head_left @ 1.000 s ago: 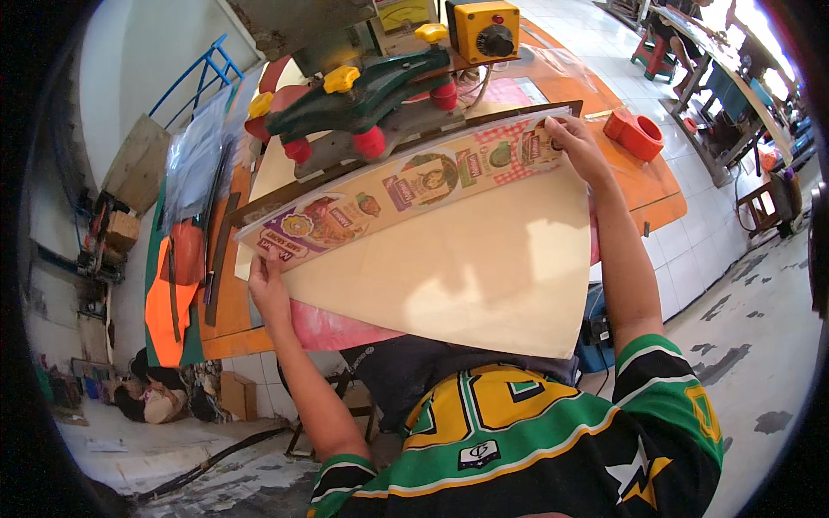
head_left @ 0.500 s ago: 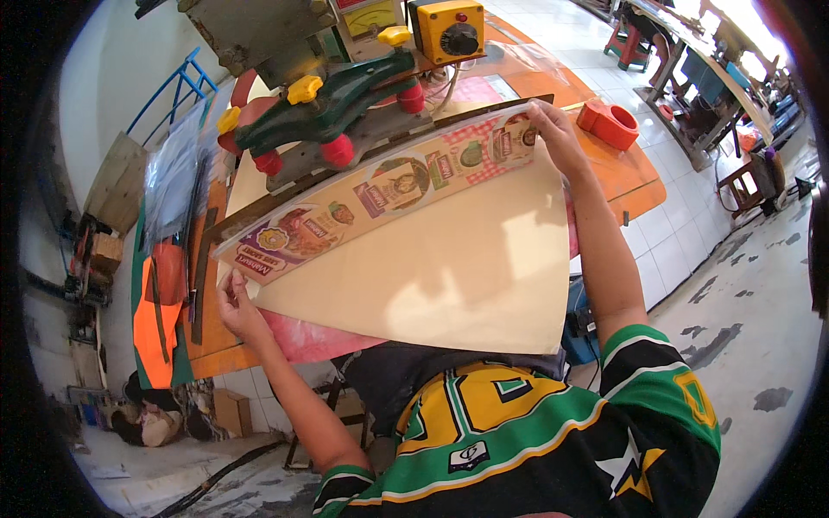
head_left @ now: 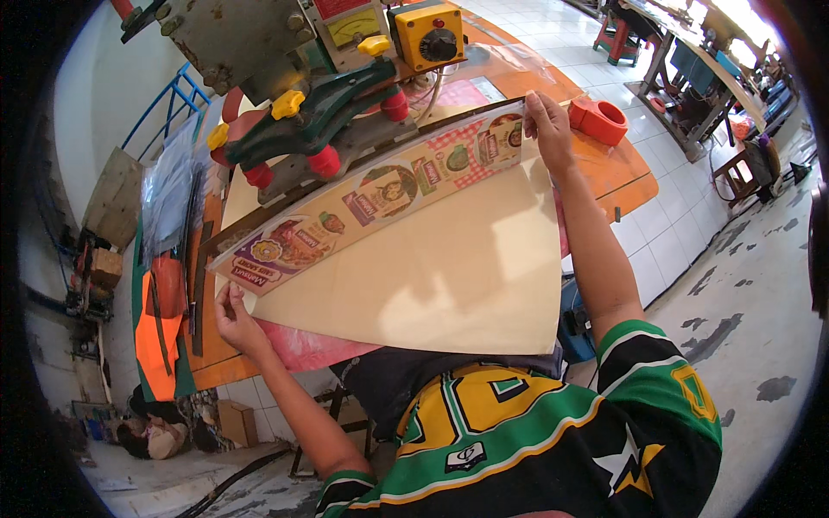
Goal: The person aligns and folds printed packaging sheets along a guide on a work table by hand.
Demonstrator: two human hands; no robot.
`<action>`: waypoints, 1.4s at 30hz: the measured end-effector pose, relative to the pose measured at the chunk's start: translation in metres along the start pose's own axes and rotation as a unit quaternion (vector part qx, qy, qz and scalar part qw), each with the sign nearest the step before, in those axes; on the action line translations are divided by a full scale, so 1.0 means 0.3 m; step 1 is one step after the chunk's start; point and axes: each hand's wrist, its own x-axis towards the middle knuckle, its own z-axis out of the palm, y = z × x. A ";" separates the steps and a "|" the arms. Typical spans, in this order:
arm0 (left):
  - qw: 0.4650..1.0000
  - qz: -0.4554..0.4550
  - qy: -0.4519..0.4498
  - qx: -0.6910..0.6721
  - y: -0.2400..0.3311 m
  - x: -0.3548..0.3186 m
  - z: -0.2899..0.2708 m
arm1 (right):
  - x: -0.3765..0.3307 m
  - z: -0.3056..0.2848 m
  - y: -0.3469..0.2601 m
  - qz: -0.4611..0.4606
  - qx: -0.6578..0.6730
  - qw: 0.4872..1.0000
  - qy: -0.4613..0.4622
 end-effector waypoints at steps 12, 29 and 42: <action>1.000 -0.017 -0.019 0.008 -0.007 0.002 -0.002 | -0.011 -0.002 -0.006 0.003 -0.044 0.999 -0.002; 0.999 -0.010 -0.037 0.025 -0.026 0.013 -0.011 | -0.009 0.006 -0.001 -0.007 -0.038 0.999 -0.007; 1.000 0.005 -0.021 0.002 -0.054 0.016 -0.012 | -0.004 -0.002 0.011 -0.024 -0.037 0.999 -0.008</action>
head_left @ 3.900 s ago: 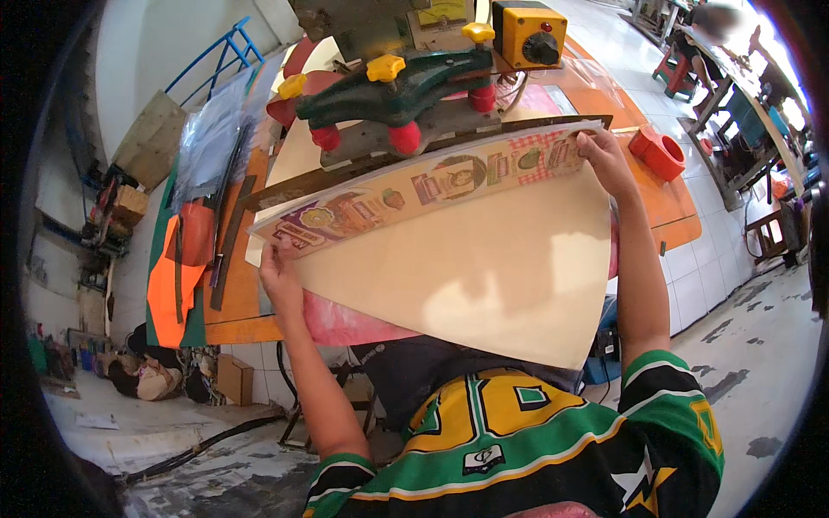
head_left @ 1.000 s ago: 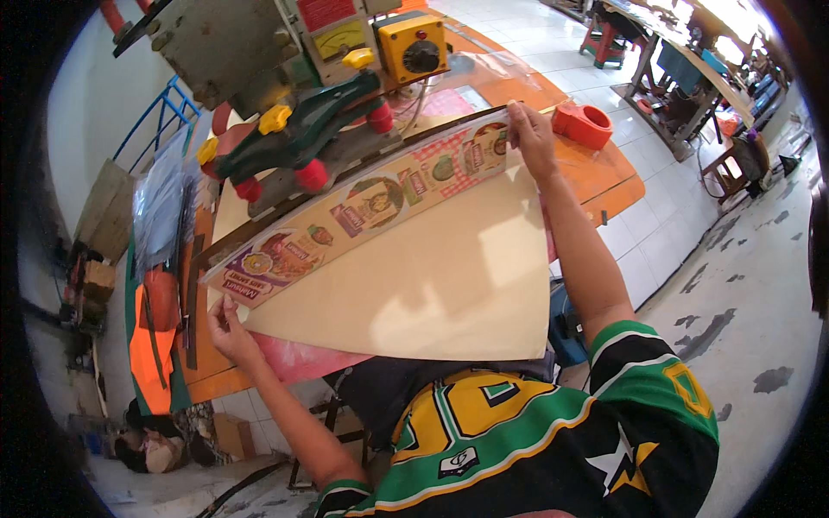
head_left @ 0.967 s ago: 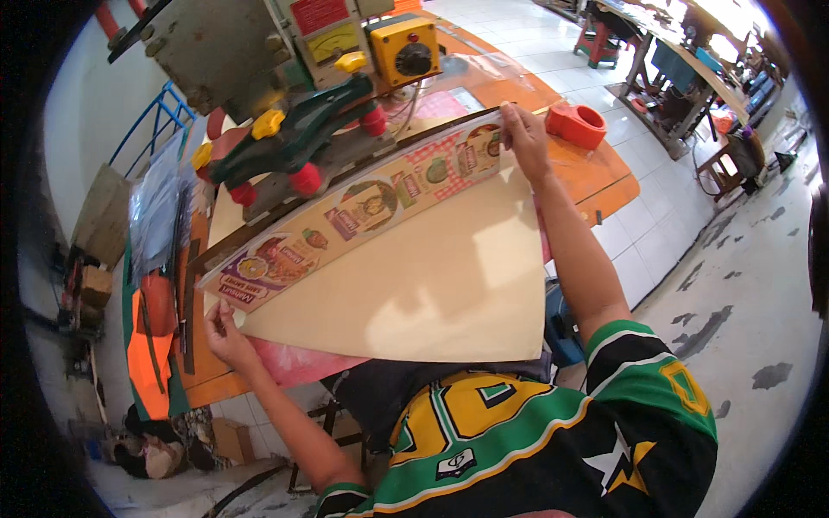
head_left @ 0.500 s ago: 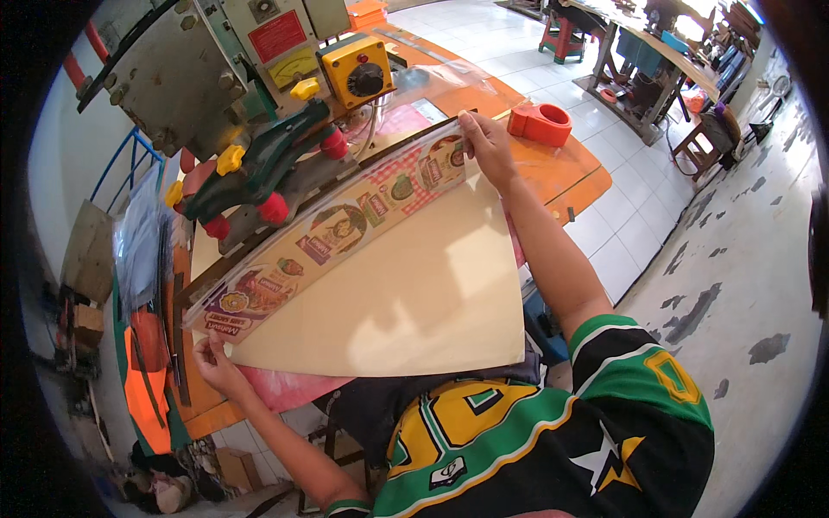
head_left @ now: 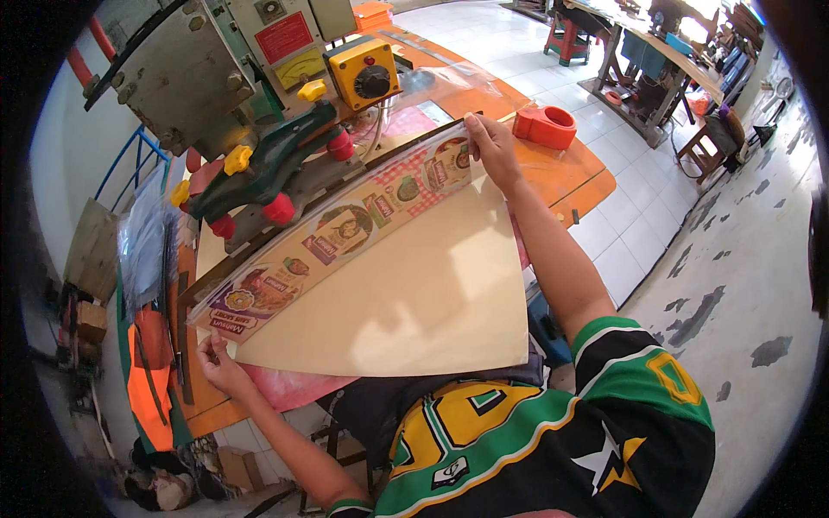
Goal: The person aligns and folds printed packaging sheets along a guide on a work table by hand.
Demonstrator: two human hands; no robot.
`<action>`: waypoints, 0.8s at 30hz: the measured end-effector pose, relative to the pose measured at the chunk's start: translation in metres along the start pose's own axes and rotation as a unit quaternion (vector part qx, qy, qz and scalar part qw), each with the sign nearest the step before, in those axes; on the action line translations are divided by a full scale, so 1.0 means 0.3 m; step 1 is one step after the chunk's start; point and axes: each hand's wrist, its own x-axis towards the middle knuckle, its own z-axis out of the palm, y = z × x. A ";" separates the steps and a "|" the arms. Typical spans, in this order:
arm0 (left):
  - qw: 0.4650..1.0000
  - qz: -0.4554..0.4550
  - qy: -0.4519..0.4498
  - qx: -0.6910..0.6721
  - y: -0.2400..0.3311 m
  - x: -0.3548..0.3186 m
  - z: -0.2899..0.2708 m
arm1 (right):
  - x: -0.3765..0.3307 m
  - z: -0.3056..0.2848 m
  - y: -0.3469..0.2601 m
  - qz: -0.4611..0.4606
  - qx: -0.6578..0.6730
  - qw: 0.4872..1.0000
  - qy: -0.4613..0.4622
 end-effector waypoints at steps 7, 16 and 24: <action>1.000 -0.009 0.001 0.013 0.013 -0.003 -0.004 | 0.002 -0.003 0.012 0.011 -0.009 1.000 -0.001; 1.000 -0.014 -0.004 -0.021 -0.004 -0.002 -0.008 | -0.001 0.004 -0.002 0.014 -0.011 1.000 -0.004; 1.000 -0.015 -0.006 -0.025 -0.019 0.001 -0.012 | -0.002 0.004 -0.004 0.017 -0.014 1.000 -0.008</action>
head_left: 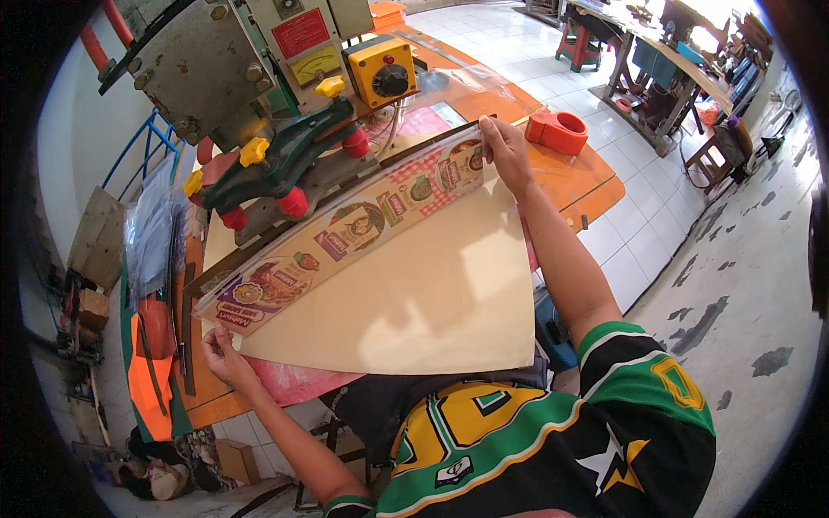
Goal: The person aligns and folds printed packaging sheets along a guide on a work table by hand.
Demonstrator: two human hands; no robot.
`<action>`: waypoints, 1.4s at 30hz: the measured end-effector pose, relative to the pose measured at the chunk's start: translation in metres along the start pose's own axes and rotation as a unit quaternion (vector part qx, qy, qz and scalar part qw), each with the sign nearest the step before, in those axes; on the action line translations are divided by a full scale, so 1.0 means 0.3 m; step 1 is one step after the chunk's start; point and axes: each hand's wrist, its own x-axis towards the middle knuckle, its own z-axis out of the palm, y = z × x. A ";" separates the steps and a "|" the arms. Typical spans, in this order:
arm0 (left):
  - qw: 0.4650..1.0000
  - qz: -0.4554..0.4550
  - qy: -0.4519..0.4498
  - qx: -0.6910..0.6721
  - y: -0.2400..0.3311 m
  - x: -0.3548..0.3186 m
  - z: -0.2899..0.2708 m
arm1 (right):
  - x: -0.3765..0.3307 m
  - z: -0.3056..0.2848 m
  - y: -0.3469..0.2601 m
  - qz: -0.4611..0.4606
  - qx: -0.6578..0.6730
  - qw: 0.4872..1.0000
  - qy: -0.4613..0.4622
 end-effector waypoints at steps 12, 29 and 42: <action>1.000 -0.003 0.004 0.029 0.020 -0.003 0.004 | -0.002 0.000 -0.003 0.002 0.009 1.000 0.009; 1.000 -0.006 0.002 0.029 0.040 -0.011 0.017 | -0.002 -0.004 0.011 0.003 0.034 0.999 0.016; 0.999 -0.001 0.010 0.031 0.050 -0.013 0.017 | 0.002 0.003 0.010 0.011 0.023 0.999 0.023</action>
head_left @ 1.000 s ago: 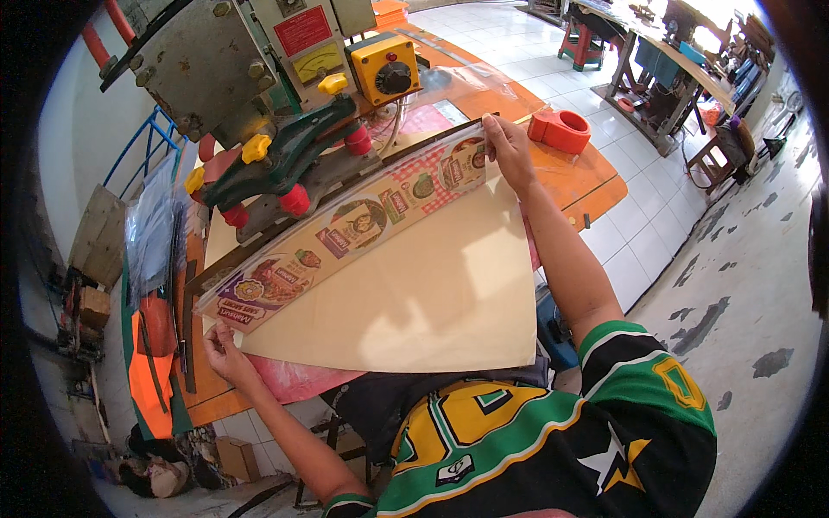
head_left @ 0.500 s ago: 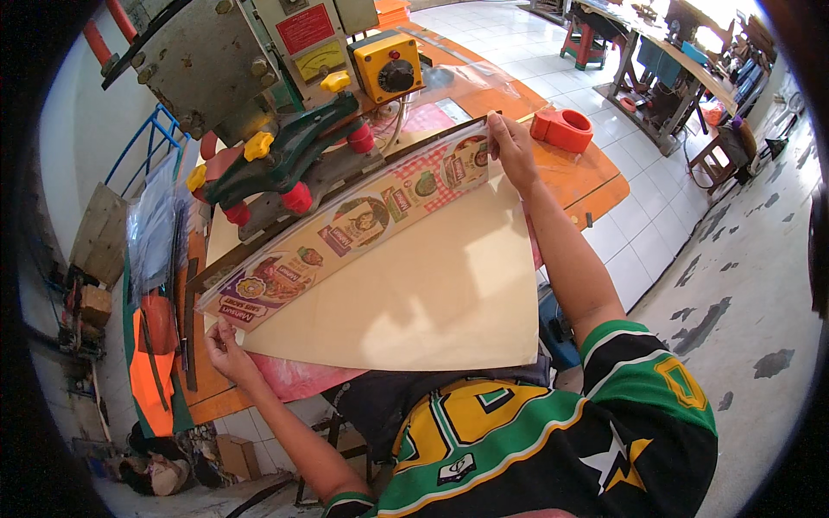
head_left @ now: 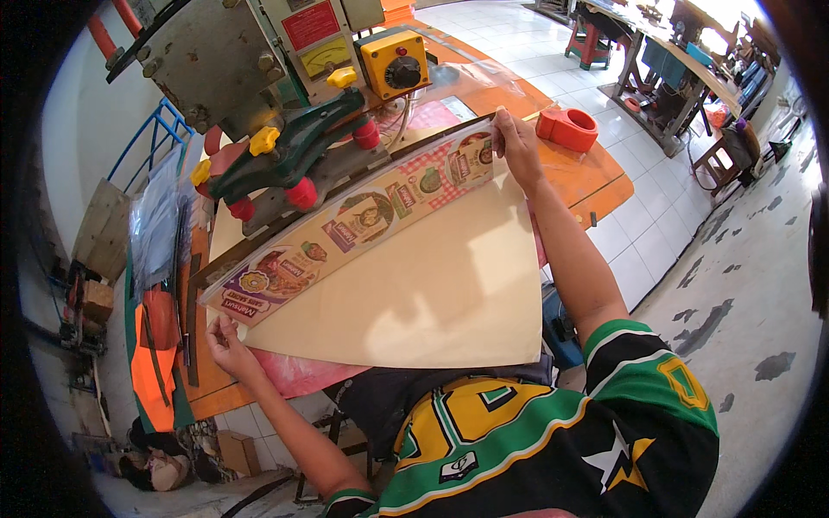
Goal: The person aligns and folds printed packaging sheets along a guide on a work table by hand.
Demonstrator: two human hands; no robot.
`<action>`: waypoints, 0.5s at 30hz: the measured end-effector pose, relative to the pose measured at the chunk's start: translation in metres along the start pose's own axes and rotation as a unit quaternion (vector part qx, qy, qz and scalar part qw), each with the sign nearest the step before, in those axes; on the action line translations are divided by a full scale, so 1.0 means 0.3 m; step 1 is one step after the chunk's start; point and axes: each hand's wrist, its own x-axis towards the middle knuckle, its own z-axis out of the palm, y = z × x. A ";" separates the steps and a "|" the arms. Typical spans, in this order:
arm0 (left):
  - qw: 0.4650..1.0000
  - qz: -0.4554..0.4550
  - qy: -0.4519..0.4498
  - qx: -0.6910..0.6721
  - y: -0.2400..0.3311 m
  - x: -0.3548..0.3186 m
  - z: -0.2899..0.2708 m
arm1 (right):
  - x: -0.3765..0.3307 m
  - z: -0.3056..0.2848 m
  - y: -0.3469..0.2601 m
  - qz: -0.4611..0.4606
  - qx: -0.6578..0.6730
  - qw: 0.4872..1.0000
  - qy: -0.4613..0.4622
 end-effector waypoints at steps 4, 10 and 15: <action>1.000 0.003 -0.002 0.025 0.017 -0.003 0.002 | 0.001 -0.001 0.001 0.000 -0.004 1.000 0.004; 1.000 -0.003 -0.009 -0.004 0.004 -0.003 0.002 | -0.002 -0.001 -0.008 -0.007 0.029 1.000 -0.006; 1.000 0.003 -0.010 0.005 -0.016 0.005 -0.010 | -0.006 -0.001 -0.023 -0.001 0.028 1.000 -0.002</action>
